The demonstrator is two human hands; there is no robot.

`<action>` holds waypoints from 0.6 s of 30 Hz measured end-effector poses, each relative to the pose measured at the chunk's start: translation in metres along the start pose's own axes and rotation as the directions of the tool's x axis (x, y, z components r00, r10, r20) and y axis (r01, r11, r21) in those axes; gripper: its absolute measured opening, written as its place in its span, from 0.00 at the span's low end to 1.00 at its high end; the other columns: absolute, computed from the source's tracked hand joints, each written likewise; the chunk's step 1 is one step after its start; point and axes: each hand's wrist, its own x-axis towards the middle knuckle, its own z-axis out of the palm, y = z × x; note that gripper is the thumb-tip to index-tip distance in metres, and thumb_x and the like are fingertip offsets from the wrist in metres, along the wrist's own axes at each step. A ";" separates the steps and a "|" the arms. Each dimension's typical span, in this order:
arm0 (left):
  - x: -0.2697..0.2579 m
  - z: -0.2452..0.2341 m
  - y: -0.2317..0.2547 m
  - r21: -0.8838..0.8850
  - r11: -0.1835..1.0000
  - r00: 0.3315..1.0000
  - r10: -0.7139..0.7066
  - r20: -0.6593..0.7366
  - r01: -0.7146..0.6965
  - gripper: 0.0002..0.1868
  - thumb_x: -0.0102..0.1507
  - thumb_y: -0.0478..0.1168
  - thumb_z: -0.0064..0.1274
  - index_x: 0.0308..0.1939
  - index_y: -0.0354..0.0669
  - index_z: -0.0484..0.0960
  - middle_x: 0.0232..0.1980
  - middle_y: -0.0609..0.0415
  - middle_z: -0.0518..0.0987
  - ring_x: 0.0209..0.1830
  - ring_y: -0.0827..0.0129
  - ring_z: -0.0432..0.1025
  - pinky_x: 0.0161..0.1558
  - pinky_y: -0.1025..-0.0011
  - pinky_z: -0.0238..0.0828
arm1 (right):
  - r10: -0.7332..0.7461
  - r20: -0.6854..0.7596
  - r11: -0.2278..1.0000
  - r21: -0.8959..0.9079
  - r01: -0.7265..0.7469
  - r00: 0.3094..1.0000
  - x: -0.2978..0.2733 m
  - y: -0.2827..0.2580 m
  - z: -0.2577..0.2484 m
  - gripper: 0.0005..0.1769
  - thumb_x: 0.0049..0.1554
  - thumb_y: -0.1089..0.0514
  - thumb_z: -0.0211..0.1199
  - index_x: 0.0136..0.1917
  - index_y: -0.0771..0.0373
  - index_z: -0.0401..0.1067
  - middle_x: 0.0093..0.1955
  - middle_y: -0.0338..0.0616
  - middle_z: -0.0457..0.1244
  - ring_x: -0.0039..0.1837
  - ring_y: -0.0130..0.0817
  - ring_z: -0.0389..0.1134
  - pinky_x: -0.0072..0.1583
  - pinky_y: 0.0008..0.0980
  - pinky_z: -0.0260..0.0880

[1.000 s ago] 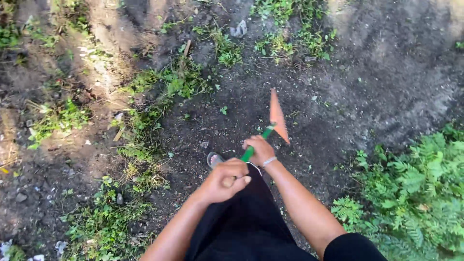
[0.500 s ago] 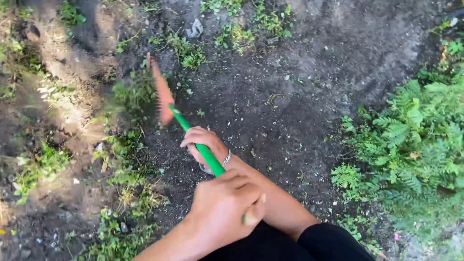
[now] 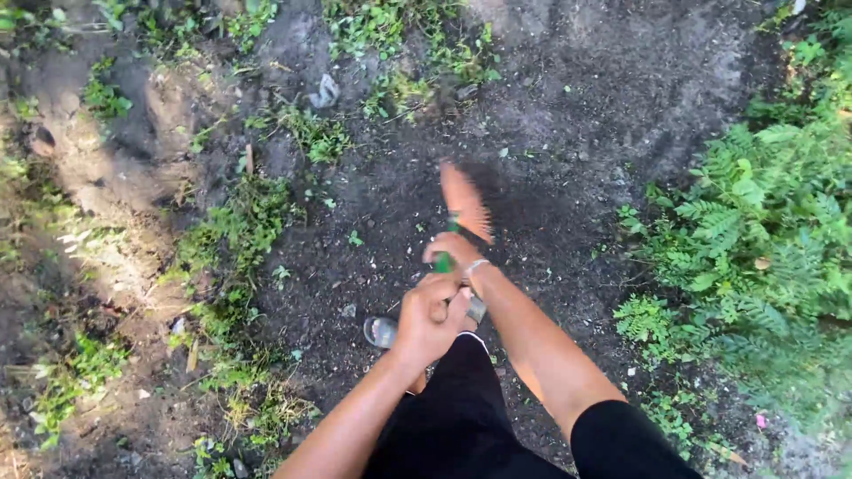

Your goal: Rake leaves and debris into a pile in a backyard area.

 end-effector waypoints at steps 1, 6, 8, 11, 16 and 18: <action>0.005 0.001 0.028 0.115 0.993 0.998 0.033 0.048 -0.038 0.10 0.61 0.33 0.57 0.27 0.35 0.74 0.33 0.47 0.78 0.37 0.57 0.75 0.42 0.62 0.73 | -0.150 -0.047 0.987 0.049 0.152 0.988 0.010 -0.055 -0.026 0.07 0.44 0.64 0.69 0.39 0.58 0.77 0.40 0.42 0.66 0.46 0.41 0.70 0.49 0.39 0.69; 0.041 -0.003 0.122 0.343 0.915 0.959 0.129 0.254 -0.214 0.13 0.59 0.34 0.60 0.23 0.38 0.73 0.30 0.47 0.78 0.34 0.53 0.74 0.37 0.59 0.73 | -0.359 -0.226 0.913 0.116 0.391 0.906 0.046 -0.163 -0.096 0.09 0.48 0.69 0.65 0.43 0.60 0.74 0.44 0.42 0.67 0.55 0.43 0.70 0.64 0.43 0.68; 0.057 -0.001 0.125 0.261 0.929 0.946 0.195 0.258 -0.263 0.14 0.61 0.34 0.60 0.24 0.38 0.72 0.34 0.48 0.79 0.37 0.54 0.75 0.39 0.61 0.74 | -0.336 -0.292 0.923 0.086 0.374 0.895 0.049 -0.168 -0.124 0.10 0.46 0.69 0.65 0.42 0.60 0.72 0.44 0.42 0.66 0.56 0.44 0.69 0.68 0.46 0.66; 0.095 0.005 0.097 0.105 0.972 0.951 0.175 0.256 -0.208 0.14 0.64 0.34 0.59 0.27 0.37 0.71 0.36 0.48 0.78 0.40 0.55 0.75 0.45 0.63 0.73 | -0.266 -0.246 0.964 -0.049 0.262 0.932 0.041 -0.124 -0.170 0.12 0.39 0.67 0.67 0.38 0.59 0.71 0.40 0.43 0.65 0.52 0.48 0.67 0.59 0.46 0.65; 0.161 0.069 -0.038 -0.112 0.989 0.950 0.122 0.286 -0.093 0.14 0.68 0.35 0.56 0.30 0.35 0.71 0.37 0.50 0.77 0.45 0.59 0.75 0.52 0.65 0.72 | -0.067 -0.175 0.978 -0.204 0.030 0.982 0.012 0.080 -0.178 0.09 0.41 0.61 0.70 0.33 0.52 0.71 0.36 0.38 0.63 0.46 0.43 0.67 0.52 0.42 0.66; 0.182 0.092 -0.058 -0.158 0.986 0.955 0.104 0.278 -0.061 0.14 0.68 0.36 0.56 0.31 0.35 0.71 0.39 0.49 0.77 0.47 0.59 0.75 0.53 0.65 0.72 | -0.034 -0.127 0.971 -0.238 0.003 0.991 0.012 0.101 -0.189 0.10 0.35 0.62 0.70 0.31 0.53 0.73 0.33 0.40 0.63 0.44 0.44 0.67 0.51 0.43 0.65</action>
